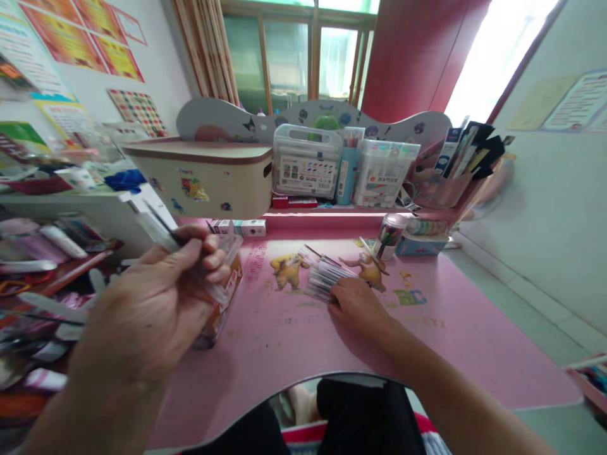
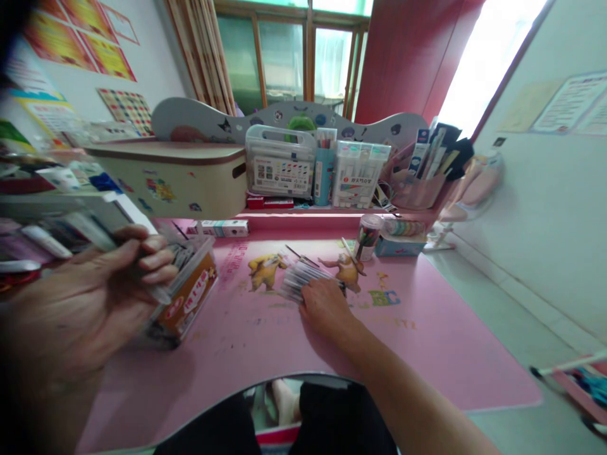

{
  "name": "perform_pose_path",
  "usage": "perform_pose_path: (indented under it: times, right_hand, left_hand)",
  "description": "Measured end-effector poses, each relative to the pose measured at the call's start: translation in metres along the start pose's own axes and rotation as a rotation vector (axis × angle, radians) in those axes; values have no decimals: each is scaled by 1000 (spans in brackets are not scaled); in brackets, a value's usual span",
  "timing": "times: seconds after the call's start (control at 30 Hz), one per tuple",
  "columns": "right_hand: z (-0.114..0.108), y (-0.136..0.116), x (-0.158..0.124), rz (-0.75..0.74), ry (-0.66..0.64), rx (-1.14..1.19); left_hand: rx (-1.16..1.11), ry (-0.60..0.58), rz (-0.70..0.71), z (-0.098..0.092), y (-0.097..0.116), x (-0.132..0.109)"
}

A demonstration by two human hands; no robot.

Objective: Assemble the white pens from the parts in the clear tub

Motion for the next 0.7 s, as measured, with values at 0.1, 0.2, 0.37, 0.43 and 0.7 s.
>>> perform_pose_path:
  times: [0.1, 0.2, 0.37, 0.43, 0.7]
  right_hand:
    - [3, -3, 0, -20, 12, 9]
    - [6, -5, 0, -18, 40, 24]
    - [5, -5, 0, -4, 84, 74]
    - [4, -4, 0, 0, 80, 91]
    - [4, -4, 0, 22, 82, 144]
  left_hand:
    - [80, 12, 166, -21, 28, 6]
    - [186, 20, 234, -42, 45, 14]
    - [252, 147, 158, -66, 49, 24]
    - [295, 199, 139, -72, 47, 25]
    - [271, 158, 53, -78, 25, 26]
Point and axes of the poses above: each hand's wrist, its own x-axis towards the middle knuckle, its own z-axis out of the palm, y = z × x, the point moved 2 cm from there along x, towards the middle knuckle, and after that the axes turned 9 degrees about -z, right-handed, at the moved point
